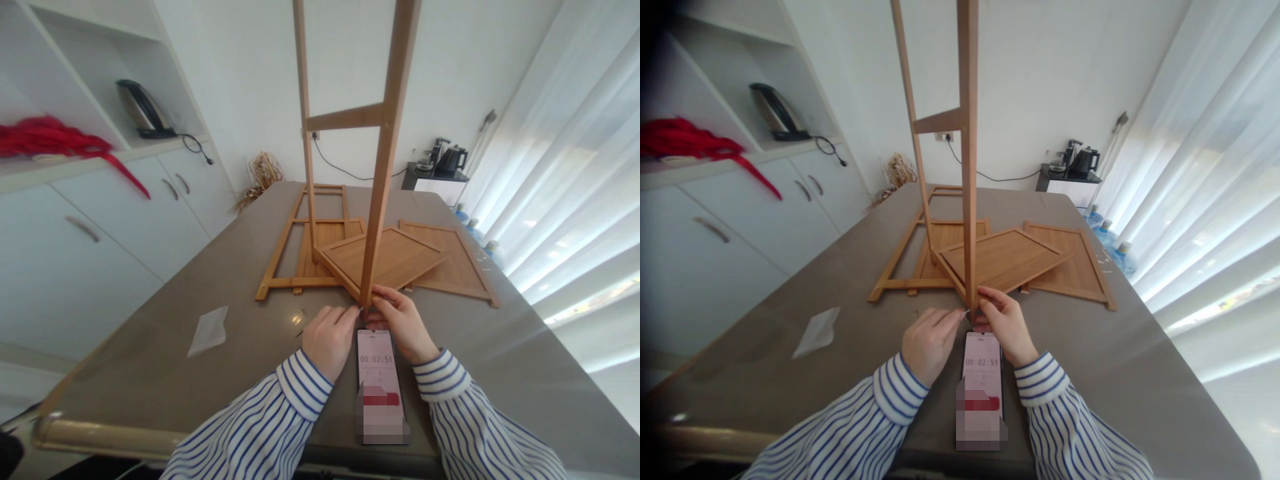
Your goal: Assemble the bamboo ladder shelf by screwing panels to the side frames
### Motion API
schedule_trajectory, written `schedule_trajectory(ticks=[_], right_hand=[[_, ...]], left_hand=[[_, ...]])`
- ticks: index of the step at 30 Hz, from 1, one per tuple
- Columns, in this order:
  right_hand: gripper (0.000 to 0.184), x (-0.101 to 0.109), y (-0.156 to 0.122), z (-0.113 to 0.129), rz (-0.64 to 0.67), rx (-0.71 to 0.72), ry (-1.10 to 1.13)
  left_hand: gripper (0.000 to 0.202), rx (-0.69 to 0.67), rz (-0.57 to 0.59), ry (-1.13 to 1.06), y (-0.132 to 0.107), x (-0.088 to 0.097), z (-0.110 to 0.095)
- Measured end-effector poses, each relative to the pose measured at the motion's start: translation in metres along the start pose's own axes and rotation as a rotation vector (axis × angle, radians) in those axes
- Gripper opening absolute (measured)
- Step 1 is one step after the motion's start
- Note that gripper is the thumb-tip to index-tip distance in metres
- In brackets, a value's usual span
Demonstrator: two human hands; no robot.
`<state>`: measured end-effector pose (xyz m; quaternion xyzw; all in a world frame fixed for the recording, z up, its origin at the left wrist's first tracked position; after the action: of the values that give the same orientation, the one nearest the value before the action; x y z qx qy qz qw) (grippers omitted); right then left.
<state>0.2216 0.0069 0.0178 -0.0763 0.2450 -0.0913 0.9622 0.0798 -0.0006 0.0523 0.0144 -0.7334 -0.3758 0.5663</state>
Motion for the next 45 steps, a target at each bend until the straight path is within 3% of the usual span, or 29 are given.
schedule_trajectory(ticks=[3, 7, 9, 13, 15, 17, 24, 30, 34, 40, 45], right_hand=[[0.039, -0.001, 0.0, 0.0, 0.014, -0.001, 0.002], [0.039, -0.001, 0.0, 0.0, 0.012, 0.0, -0.005], [0.039, -0.001, 0.001, 0.0, 0.005, 0.006, -0.011], [0.04, 0.0, 0.001, 0.0, 0.008, 0.013, -0.022], [0.041, 0.0, 0.001, 0.0, 0.01, 0.015, -0.021], [0.041, 0.0, 0.001, 0.0, 0.01, 0.014, -0.016], [0.042, -0.002, 0.0, -0.001, 0.012, 0.007, -0.01], [0.043, -0.003, 0.0, -0.003, 0.026, 0.002, 0.0], [0.042, -0.004, 0.0, -0.003, 0.016, 0.005, -0.012], [0.038, -0.002, -0.001, 0.0, 0.004, 0.019, -0.03], [0.037, 0.006, -0.002, 0.004, -0.035, 0.03, -0.049]], left_hand=[[0.022, 0.102, -0.003, -0.135, 0.003, 0.001, 0.006], [0.021, 0.273, 0.178, -0.465, 0.005, -0.011, 0.01], [0.019, 0.429, 0.295, -0.7, 0.005, -0.021, 0.012], [0.016, 0.865, 0.504, -1.22, -0.004, -0.04, 0.007], [0.016, 0.994, 0.534, -1.371, -0.007, -0.044, 0.002], [0.018, 1.042, 0.511, -1.443, -0.009, -0.044, -0.002], [0.018, 1.056, 0.379, -1.349, -0.014, -0.041, -0.004], [0.014, 0.951, 0.369, -1.176, -0.01, -0.033, 0.0], [0.017, 0.797, 0.362, -1.044, -0.009, -0.034, 0.004], [0.022, 0.496, 0.258, -0.704, 0.0, -0.022, 0.003], [0.024, 0.442, 0.315, -0.783, 0.006, -0.025, -0.005]])
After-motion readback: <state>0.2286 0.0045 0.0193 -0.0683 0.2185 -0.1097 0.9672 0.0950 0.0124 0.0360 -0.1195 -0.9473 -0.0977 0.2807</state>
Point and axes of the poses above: each hand's wrist, its own y-axis towards the middle knuckle, its own x-axis out of the back of the hand, z = x × y, the point moved 6 cm from there along y, towards the middle knuckle, and after that the axes turned 13 degrees about y, right-handed, at the moved point
